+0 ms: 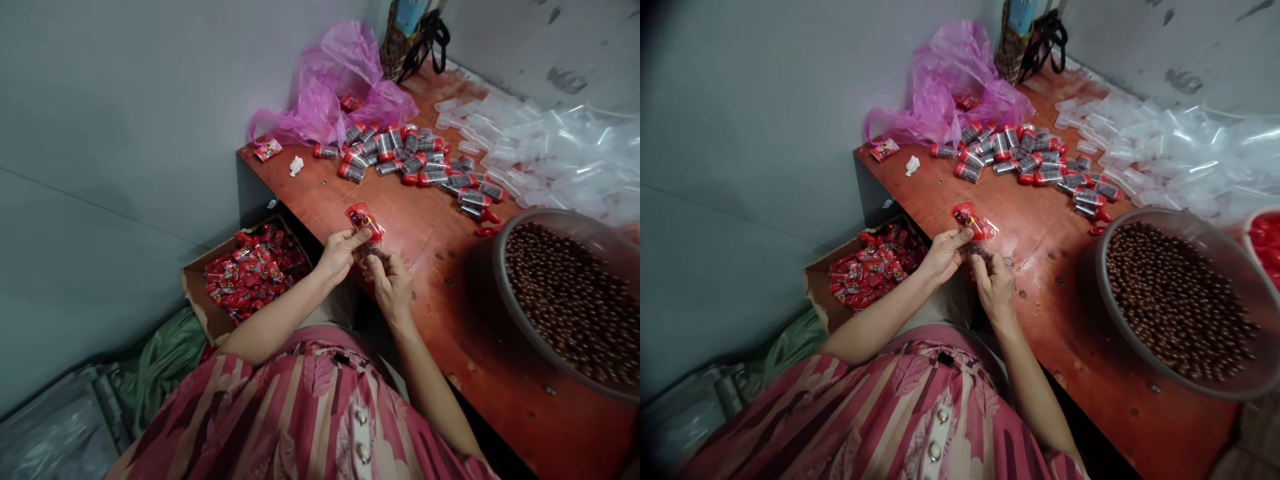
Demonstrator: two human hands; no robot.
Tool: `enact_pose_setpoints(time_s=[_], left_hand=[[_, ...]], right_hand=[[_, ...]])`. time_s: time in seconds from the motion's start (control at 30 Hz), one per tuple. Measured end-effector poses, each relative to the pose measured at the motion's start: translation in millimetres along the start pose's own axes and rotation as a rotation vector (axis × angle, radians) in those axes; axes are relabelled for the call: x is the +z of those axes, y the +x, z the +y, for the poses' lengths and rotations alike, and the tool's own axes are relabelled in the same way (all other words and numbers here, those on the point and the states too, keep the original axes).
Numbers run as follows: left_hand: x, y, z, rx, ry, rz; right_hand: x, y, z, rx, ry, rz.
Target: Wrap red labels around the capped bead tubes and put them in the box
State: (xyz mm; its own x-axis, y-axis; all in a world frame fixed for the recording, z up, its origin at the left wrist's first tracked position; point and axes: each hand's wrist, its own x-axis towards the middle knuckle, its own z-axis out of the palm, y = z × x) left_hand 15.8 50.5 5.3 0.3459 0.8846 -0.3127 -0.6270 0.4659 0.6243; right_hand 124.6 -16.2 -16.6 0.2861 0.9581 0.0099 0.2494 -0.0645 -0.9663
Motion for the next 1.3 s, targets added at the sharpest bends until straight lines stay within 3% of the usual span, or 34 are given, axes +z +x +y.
enact_pose_setpoints(time_s=[0.13,0.27,0.33,0.43,0.5,0.7,0.8,0.87,0.97,1.1,1.17,1.3], left_hand=[[-4.8,1.3,-1.0,-0.004,0.055,-0.049],[-9.5,2.3,5.2,-0.08,0.161,-0.16],[-11.1,3.2,7.0,-0.102,0.2,-0.191],[-10.6,3.5,5.4,-0.057,0.231,-0.115],[-8.5,2.2,2.5,-0.006,0.229,-0.049],[-7.8,-2.2,0.2,-0.017,0.246,-0.081],[-13.9,-3.5,4.5,0.044,0.42,-0.044],[-18.1,-5.9,7.0,0.102,0.601,-0.035],[-21.1,-12.0,7.0,0.096,0.884,-0.138],[-18.3,-20.5,3.7,0.116,1.092,-0.2],[-16.4,-23.4,3.7,0.084,1.066,-0.195],[-16.9,-25.6,6.6,0.005,0.94,-0.152]], right_hand=[[0.0,-0.8,0.0,-0.032,-0.043,0.025],[-1.5,3.8,-2.9,0.109,0.281,-0.127],[-2.4,5.0,-3.1,0.138,0.331,-0.14],[-2.7,3.7,-3.9,0.048,0.126,0.016],[-2.3,2.3,-5.9,0.015,0.038,0.053],[-5.6,4.1,-9.0,0.068,0.16,-0.149],[-15.1,10.8,-7.2,-0.011,0.02,-0.224],[-23.5,20.3,-10.2,-0.056,-0.038,-0.182],[-34.2,40.1,-24.4,-0.099,0.078,-0.143],[-35.2,60.4,-42.3,-0.057,0.201,-0.404],[-28.9,62.3,-42.0,-0.029,0.206,-0.311],[-12.0,56.0,-28.8,-0.055,0.184,0.147]])
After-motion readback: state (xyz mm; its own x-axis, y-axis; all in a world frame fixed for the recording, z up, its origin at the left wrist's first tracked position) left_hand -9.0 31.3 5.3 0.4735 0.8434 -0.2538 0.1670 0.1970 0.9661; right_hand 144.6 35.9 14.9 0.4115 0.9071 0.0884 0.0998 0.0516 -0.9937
